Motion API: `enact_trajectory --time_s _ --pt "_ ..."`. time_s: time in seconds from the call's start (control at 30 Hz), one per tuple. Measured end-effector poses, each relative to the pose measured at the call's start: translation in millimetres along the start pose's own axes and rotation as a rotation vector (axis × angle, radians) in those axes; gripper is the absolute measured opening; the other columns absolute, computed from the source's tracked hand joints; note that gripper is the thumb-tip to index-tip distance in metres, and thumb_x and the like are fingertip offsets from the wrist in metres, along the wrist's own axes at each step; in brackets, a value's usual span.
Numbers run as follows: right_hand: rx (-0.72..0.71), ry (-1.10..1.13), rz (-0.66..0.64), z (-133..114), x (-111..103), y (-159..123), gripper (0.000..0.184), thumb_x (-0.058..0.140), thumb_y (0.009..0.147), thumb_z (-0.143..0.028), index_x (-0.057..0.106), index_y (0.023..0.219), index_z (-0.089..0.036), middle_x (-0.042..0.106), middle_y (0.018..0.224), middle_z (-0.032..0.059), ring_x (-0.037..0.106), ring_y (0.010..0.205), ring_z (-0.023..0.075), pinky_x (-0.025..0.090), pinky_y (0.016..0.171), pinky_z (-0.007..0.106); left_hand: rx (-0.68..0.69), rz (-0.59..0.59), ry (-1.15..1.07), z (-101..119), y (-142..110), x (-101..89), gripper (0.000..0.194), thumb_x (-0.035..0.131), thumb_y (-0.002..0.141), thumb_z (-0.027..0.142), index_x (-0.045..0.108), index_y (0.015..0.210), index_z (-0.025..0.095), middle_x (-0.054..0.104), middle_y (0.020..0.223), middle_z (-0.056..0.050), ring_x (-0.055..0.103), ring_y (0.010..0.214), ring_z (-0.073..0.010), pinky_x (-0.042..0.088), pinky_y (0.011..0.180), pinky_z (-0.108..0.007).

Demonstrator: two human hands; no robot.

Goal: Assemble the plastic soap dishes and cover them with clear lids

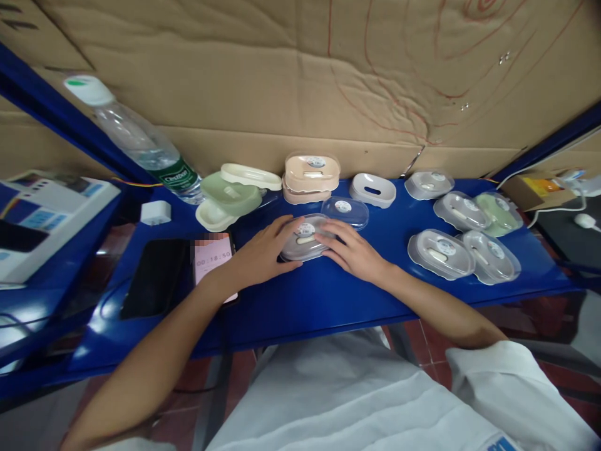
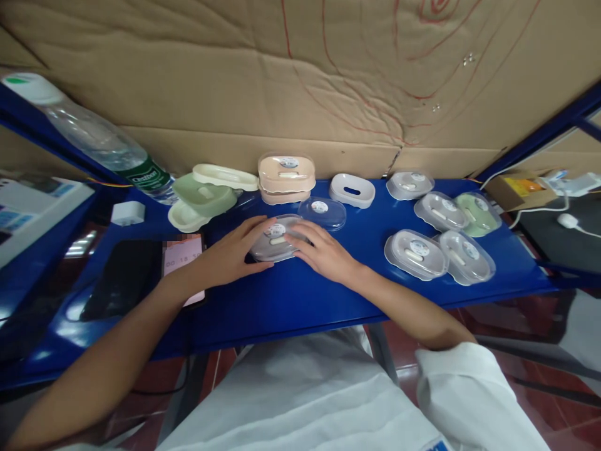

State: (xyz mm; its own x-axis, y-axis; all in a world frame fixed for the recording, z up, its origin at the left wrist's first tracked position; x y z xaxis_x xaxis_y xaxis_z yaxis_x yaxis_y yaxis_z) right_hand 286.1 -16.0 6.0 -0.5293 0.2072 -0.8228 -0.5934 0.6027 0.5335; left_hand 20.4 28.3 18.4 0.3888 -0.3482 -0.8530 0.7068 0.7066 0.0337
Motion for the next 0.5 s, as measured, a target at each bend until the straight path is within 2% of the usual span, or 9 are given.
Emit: enact_trajectory --time_s 0.17,0.33,0.5 --pt "0.016 -0.055 -0.068 -2 3 -3 0.042 0.057 0.114 -0.028 0.064 0.155 -0.019 0.066 0.157 0.0168 0.054 0.157 0.0303 0.049 0.130 0.055 0.016 -0.003 0.139 3 -2 3.5 0.090 0.064 0.104 0.047 0.017 0.177 0.023 0.023 0.180 -0.025 0.036 0.164 -0.0441 0.042 0.128 -0.063" --pt "0.008 -0.132 -0.099 -5 4 -8 0.047 0.055 0.114 -0.021 0.058 0.161 -0.019 0.064 0.160 0.0157 0.054 0.157 0.0291 0.047 0.132 0.055 -0.005 0.010 0.209 8 -2 6.3 0.092 0.064 0.103 0.044 0.015 0.177 0.021 0.020 0.182 -0.025 0.035 0.164 -0.0476 0.045 0.124 -0.066" --pt "-0.012 -0.181 -0.102 -5 0 -11 0.046 0.055 0.114 -0.021 0.060 0.159 -0.020 0.065 0.159 0.0147 0.057 0.155 0.0290 0.051 0.128 0.052 -0.040 0.022 0.256 17 0 2.5 0.089 0.068 0.099 0.041 0.024 0.175 0.022 0.031 0.178 -0.022 0.046 0.157 -0.0452 0.048 0.122 -0.062"
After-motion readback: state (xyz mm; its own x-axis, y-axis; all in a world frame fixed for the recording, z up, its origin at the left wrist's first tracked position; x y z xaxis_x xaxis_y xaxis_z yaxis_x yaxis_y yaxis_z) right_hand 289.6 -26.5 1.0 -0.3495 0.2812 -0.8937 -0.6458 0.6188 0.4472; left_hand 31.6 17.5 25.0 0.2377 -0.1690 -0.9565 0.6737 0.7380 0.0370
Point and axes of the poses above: each hand's wrist, its own y-axis towards the middle knuckle, its own x-axis out of the palm, z = x × y, the point moved 2 cm from there along y, towards the middle knuckle
